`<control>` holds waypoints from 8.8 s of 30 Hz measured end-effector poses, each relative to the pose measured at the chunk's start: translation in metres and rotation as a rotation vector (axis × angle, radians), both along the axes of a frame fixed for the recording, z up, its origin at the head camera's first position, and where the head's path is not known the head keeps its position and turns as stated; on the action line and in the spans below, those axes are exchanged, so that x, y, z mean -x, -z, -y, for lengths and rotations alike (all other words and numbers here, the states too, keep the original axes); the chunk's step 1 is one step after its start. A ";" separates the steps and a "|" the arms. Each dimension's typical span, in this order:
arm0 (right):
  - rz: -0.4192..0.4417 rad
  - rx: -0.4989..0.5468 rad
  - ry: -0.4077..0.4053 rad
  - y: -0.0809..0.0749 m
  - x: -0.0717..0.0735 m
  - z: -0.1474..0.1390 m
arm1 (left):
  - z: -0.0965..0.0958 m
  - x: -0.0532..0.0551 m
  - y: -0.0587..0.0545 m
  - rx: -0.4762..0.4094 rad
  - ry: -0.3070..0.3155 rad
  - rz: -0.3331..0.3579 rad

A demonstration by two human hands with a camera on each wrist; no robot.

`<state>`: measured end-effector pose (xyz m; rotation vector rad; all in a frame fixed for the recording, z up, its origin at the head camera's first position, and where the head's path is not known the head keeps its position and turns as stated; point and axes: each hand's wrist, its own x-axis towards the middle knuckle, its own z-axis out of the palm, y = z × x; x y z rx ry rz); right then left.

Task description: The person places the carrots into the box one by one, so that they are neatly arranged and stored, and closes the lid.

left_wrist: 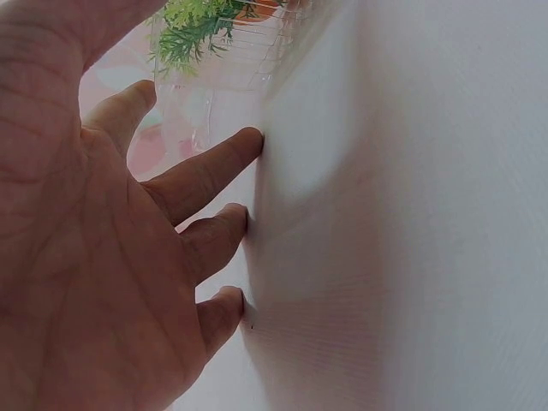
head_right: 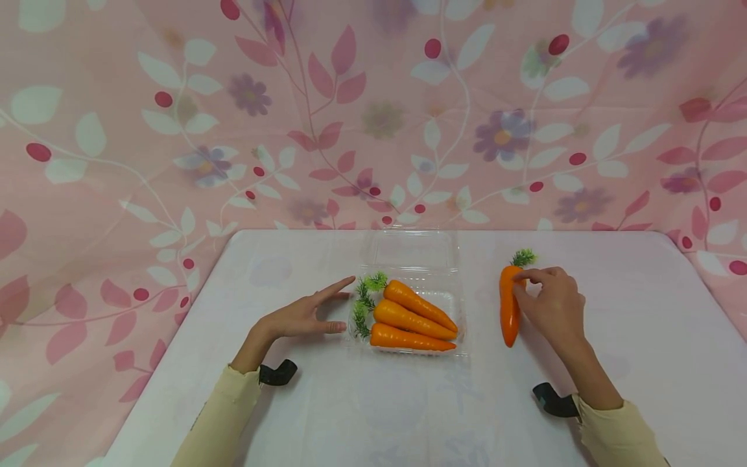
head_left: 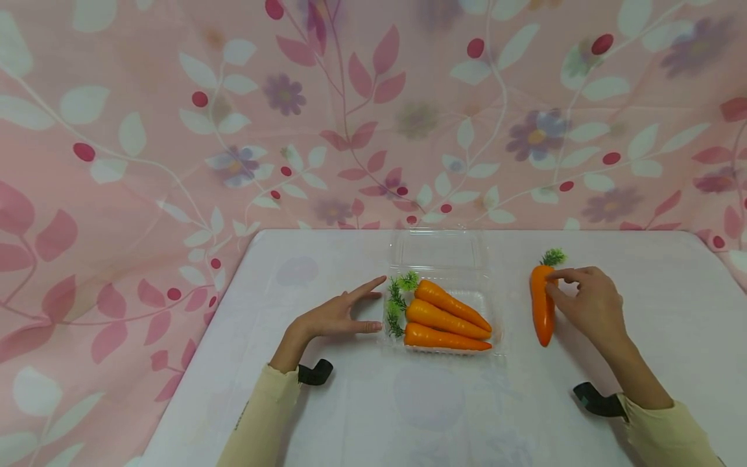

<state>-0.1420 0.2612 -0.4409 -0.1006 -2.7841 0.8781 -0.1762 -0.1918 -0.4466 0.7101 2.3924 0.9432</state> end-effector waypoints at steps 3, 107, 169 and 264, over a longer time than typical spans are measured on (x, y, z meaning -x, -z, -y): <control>0.012 -0.028 0.022 0.000 0.000 0.000 | 0.000 0.000 0.000 0.003 -0.001 0.001; 0.085 -0.024 -0.139 -0.032 -0.011 0.018 | 0.000 0.000 0.001 -0.004 -0.002 -0.008; 0.051 0.053 -0.350 -0.056 -0.016 0.094 | 0.000 0.000 -0.001 -0.001 0.010 -0.009; -0.033 0.125 -0.410 -0.043 0.012 0.086 | -0.002 0.023 -0.024 -0.231 -0.189 -0.017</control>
